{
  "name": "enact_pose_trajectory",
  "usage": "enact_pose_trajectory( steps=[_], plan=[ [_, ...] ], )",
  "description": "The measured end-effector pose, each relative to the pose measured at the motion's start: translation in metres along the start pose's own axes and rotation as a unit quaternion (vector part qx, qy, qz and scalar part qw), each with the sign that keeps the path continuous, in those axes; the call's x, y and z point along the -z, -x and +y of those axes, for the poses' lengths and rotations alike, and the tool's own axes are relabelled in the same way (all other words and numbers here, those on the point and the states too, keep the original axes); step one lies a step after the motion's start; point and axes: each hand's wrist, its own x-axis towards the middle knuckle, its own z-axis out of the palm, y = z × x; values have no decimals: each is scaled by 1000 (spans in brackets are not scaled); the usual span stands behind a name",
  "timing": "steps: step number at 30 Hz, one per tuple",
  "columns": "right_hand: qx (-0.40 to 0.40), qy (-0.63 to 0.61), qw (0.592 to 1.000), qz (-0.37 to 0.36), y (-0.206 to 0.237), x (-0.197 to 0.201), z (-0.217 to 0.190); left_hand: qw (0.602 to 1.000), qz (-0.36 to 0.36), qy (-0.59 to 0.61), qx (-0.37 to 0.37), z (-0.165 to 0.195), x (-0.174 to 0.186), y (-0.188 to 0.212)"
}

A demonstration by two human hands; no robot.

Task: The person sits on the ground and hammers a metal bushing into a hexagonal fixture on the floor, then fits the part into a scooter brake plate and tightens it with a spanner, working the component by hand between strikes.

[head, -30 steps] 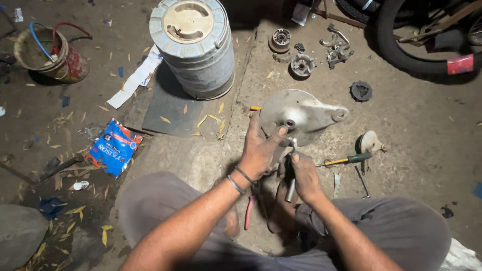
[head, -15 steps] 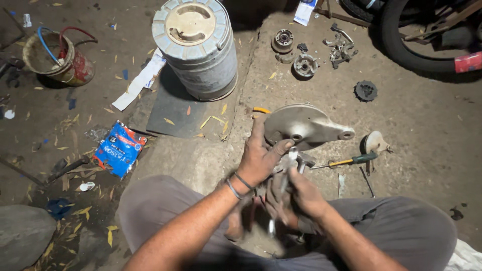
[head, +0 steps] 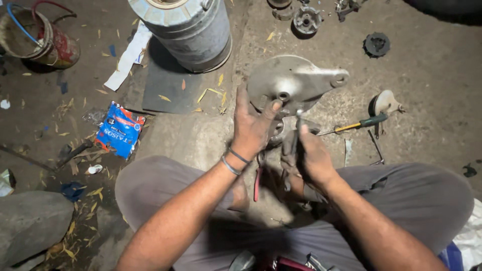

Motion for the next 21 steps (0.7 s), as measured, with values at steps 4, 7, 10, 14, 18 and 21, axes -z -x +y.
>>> enact_pose_trajectory(
  steps=[4,7,10,14,18,21],
  plan=[
    [-127,-317,932,-122,18,-15,-25,992,-42,-116,-37,15,2,3],
    [-138,-387,858,-308,28,-6,-29,984,-71,-161,-33,19,2,4],
    [-115,-401,837,-355,22,6,-19,979,-84,-178,-45,18,1,4],
    [171,205,959,-96,-9,19,-2,995,-67,-69,-19,14,-6,2],
    [359,364,858,51,-19,27,6,996,-47,66,47,10,-14,-1],
    [251,294,921,44,-9,25,6,996,-42,70,42,10,-14,-2]
  ],
)
